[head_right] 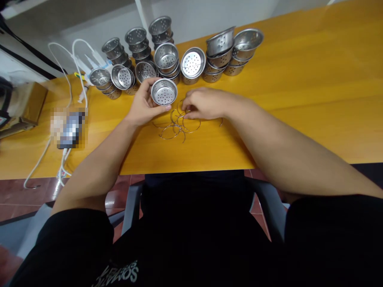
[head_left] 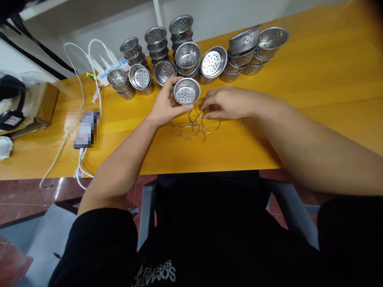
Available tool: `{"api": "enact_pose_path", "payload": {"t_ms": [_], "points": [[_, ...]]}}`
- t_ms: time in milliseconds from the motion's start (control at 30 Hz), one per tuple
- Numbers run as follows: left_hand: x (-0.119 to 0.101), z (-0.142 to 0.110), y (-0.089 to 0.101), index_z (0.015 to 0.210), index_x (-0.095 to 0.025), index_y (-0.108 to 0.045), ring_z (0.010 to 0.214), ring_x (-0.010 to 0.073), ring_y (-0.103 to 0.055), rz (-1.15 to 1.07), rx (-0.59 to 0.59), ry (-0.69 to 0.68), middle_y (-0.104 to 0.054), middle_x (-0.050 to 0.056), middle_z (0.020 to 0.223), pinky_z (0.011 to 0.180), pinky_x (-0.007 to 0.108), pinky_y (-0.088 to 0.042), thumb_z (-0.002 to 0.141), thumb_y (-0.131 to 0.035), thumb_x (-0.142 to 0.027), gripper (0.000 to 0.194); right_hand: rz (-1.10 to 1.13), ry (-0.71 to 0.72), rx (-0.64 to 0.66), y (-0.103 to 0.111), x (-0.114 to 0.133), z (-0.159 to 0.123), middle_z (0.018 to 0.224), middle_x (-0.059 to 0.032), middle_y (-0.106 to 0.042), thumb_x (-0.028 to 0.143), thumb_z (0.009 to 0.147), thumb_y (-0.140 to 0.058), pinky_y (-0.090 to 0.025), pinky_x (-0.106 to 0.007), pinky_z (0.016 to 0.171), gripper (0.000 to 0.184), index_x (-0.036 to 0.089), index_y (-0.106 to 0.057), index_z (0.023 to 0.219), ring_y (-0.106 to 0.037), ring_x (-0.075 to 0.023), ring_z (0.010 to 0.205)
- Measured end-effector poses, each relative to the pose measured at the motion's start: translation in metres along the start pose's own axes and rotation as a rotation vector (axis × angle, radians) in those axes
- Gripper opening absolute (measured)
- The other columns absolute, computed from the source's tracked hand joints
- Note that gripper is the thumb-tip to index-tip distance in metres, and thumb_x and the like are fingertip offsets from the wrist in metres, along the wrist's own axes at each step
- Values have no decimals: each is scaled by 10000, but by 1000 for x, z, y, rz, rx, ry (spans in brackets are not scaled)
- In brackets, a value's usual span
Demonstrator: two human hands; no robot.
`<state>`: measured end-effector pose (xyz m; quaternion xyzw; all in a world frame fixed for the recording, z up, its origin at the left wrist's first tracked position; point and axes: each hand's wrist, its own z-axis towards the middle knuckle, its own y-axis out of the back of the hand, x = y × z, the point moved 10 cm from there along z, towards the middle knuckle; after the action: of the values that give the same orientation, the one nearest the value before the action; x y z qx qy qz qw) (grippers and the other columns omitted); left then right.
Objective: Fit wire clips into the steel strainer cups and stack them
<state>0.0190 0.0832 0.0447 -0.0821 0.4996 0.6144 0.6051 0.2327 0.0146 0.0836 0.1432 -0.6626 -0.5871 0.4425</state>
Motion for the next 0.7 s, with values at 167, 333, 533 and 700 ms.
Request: {"api": "enact_pose_path", "payload": {"t_ms": [167, 333, 533, 700], "points": [[-5, 2, 2, 1783, -353, -554, 1651, 431, -781, -42, -7, -8, -708, 155, 1682, 1387, 647, -684, 791, -870, -1262, 1383, -19, -7, -21, 0, 1, 1, 1180, -116, -888, 542, 1162, -801, -610, -484, 956, 278, 300, -934, 1197, -792, -341, 1016], [-12, 4, 0, 1854, -362, -517, 1651, 436, -780, -8, 7, 25, -699, 153, 1691, 1404, 671, -657, 796, -800, -1302, 1444, -32, -12, -29, 1, 6, 1, 1193, -122, -860, 542, 1174, -775, -661, -534, 1005, 272, 328, -933, 1227, -801, -368, 1063], [-18, 1, 8, 1765, -329, -620, 1600, 429, -794, 10, 13, 26, -751, 157, 1649, 1387, 640, -671, 820, -918, -1210, 1325, 46, -40, -33, 9, 4, -3, 1213, -122, -867, 532, 1157, -785, -666, -535, 987, 264, 328, -918, 1256, -807, -374, 1076], [-23, 2, 18, 1602, -314, -742, 1556, 414, -801, 49, -37, -7, -787, 143, 1587, 1434, 643, -646, 757, -1016, -1163, 1228, 111, -78, -49, 15, 5, -6, 1152, -106, -872, 532, 1116, -850, -673, -560, 976, 239, 326, -910, 1222, -823, -391, 1067]]}}
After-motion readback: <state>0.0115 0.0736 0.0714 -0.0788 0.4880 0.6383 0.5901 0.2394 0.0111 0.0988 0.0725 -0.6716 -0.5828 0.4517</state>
